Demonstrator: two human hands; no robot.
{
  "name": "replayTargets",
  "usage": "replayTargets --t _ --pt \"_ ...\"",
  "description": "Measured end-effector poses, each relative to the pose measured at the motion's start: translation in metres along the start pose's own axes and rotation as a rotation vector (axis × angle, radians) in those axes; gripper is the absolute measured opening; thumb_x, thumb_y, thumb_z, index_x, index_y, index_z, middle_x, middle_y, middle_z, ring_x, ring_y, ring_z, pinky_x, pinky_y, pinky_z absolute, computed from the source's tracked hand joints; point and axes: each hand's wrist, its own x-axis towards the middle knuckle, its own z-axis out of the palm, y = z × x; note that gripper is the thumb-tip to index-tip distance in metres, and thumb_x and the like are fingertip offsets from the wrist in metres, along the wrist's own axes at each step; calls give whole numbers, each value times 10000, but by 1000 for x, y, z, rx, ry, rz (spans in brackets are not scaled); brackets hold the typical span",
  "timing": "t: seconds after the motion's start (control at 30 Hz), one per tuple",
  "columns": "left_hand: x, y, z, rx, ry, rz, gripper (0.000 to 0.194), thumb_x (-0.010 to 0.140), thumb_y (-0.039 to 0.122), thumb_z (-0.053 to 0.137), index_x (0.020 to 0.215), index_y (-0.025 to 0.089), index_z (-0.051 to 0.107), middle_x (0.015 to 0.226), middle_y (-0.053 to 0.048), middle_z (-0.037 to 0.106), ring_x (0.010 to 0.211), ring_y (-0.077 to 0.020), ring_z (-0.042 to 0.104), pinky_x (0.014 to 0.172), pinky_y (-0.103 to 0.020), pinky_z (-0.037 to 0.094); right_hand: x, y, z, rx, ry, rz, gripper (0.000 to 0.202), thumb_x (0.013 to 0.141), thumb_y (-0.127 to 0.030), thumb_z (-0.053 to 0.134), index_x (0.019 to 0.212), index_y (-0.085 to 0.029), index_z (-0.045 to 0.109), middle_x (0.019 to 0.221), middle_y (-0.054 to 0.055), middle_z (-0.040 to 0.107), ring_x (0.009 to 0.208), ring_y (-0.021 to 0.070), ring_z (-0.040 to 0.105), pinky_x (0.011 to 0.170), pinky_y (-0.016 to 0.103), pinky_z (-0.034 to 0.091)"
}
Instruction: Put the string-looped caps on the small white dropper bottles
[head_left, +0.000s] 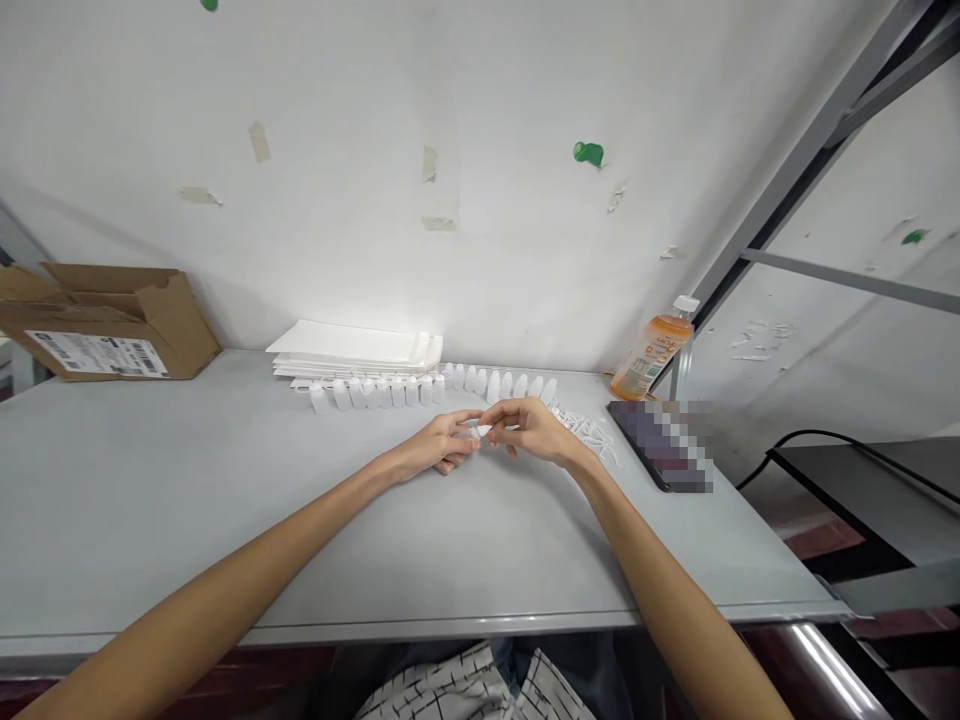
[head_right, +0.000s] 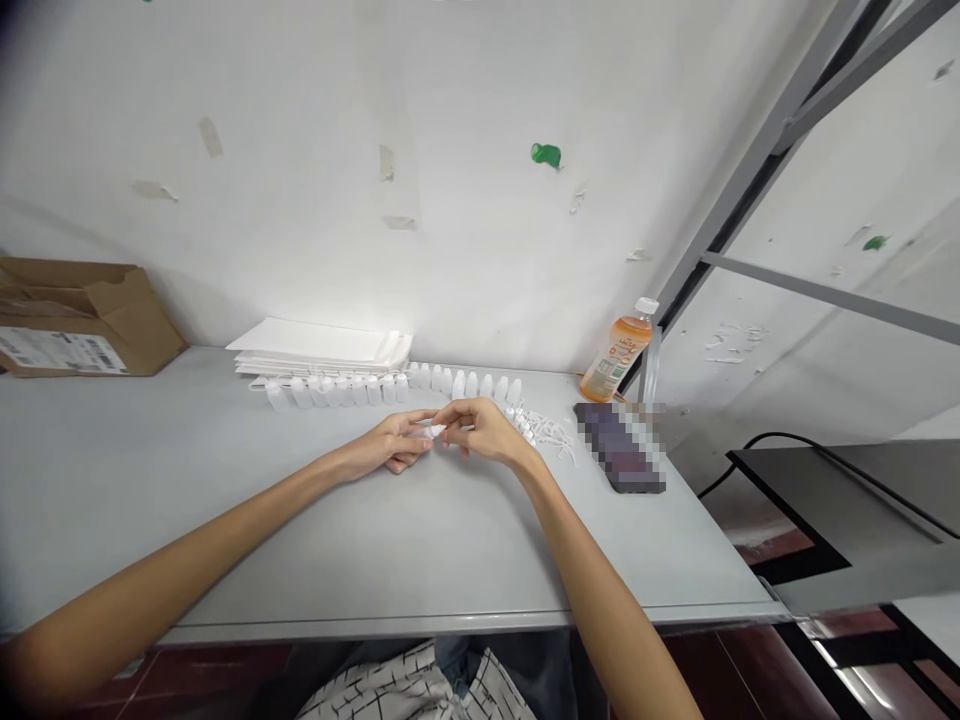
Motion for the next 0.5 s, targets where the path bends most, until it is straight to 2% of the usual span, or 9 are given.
replayTargets --t 0.1,0.23,0.37,0.43,0.5 --pt "0 1 2 3 4 5 758 819 358 736 1481 200 403 865 6 508 532 -29 306 464 -203 221 0 -2 0 -20 2 16 223 749 -260 681 921 -123 721 694 36 667 588 135 573 501 256 452" --pt "-2 4 5 20 25 2 744 831 358 726 1484 199 405 862 4 509 533 -29 301 461 -199 223 -1 -5 2 -70 -3 68 263 811 -393 680 845 -133 701 631 7 615 501 105 505 485 254 412" --pt "-4 5 9 43 65 -18 849 819 339 752 1540 207 323 890 -13 529 533 -25 294 459 -194 235 0 -2 7 -180 2 53 419 899 -468 576 603 -175 536 511 -40 462 449 81 383 485 257 321" --pt "-4 5 10 58 81 -16 870 816 335 757 1552 225 306 972 -57 565 528 -18 297 454 -196 239 3 3 10 -266 41 28 488 938 -476 514 551 -185 460 480 -52 374 467 82 336 510 263 293" --pt "-5 4 10 87 91 -12 871 819 333 757 1557 247 304 1020 -83 586 519 -14 300 450 -196 243 5 7 14 -362 84 14 516 973 -465 450 542 -182 454 485 -43 368 492 91 346 538 269 292"
